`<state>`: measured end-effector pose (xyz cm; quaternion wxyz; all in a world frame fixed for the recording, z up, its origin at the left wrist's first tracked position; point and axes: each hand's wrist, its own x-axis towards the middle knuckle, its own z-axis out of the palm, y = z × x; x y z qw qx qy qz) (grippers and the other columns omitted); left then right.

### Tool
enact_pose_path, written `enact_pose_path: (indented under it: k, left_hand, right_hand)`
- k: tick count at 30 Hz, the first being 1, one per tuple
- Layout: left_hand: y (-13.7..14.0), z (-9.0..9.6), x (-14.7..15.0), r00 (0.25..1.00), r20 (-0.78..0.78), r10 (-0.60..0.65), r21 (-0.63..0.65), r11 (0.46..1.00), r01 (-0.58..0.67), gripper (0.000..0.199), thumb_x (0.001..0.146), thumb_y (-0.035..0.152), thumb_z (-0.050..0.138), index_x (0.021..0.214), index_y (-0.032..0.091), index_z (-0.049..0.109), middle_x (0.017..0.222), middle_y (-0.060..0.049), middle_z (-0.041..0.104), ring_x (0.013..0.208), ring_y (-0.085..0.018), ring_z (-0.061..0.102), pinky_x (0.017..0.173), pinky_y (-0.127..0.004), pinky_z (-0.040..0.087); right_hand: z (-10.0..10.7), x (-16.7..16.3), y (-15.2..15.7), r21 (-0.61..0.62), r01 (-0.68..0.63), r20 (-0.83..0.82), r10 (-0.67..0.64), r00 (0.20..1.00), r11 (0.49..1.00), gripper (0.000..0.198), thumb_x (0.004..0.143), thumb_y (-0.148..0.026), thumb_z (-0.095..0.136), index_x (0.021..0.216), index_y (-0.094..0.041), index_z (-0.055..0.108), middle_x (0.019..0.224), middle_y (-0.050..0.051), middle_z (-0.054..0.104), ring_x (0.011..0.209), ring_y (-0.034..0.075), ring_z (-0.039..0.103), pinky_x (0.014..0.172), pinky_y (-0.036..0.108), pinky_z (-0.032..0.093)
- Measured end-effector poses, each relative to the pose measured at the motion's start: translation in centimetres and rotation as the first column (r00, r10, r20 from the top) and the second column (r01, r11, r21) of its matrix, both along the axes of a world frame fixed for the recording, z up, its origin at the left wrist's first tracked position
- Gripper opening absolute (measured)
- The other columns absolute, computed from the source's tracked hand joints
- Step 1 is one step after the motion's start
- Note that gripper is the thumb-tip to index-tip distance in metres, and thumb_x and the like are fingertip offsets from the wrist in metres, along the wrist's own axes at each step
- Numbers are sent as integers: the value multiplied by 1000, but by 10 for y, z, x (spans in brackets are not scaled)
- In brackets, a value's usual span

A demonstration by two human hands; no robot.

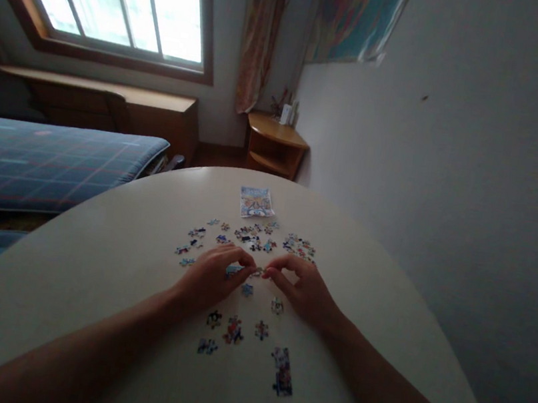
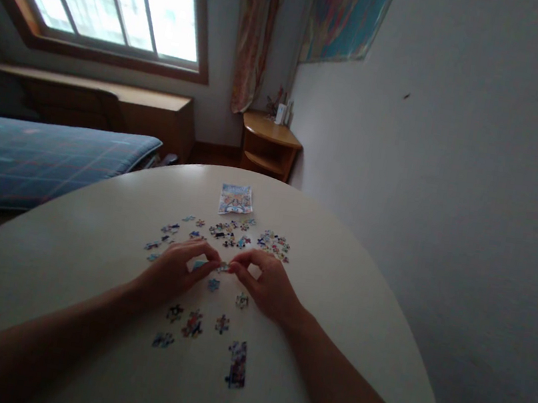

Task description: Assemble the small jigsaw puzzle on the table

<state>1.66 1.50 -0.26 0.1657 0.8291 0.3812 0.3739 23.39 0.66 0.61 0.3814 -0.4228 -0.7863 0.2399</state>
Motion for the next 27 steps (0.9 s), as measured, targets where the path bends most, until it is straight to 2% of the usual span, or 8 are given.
enact_pose_path:
  k: [10,18,23,27]
  left_hand:
    - [-2,4,1,999,-34,1,35,999,0,6,90,21,59,86,20,64,83,-3,68,80,-18,63,75,-32,50]
    - [-5,5,2,994,-47,-94,61,993,97,6,89,20,59,90,20,65,84,-4,69,82,-19,62,78,-32,49]
    - [-6,5,2,992,-47,-118,118,985,123,6,88,18,59,87,19,65,79,-3,67,76,-17,61,73,-30,47]
    - [-6,5,2,990,-45,-136,110,984,141,7,88,19,60,89,19,66,80,-4,68,77,-17,61,74,-30,47]
  right_hand:
    - [1,0,-1,37,-7,-24,8,1000,999,5,85,-24,66,86,-22,70,79,0,73,75,16,67,76,31,51]
    - [-1,0,-2,97,3,-30,0,1000,995,7,78,-17,66,82,-22,70,75,0,70,72,15,65,75,31,50]
    - [-1,0,-2,110,-20,-17,22,1000,994,11,77,-13,64,82,-22,69,75,-1,70,72,15,64,76,30,49]
    - [-3,0,-1,165,-41,-22,46,999,985,11,78,-13,64,82,-22,69,73,-1,69,70,14,63,74,28,48]
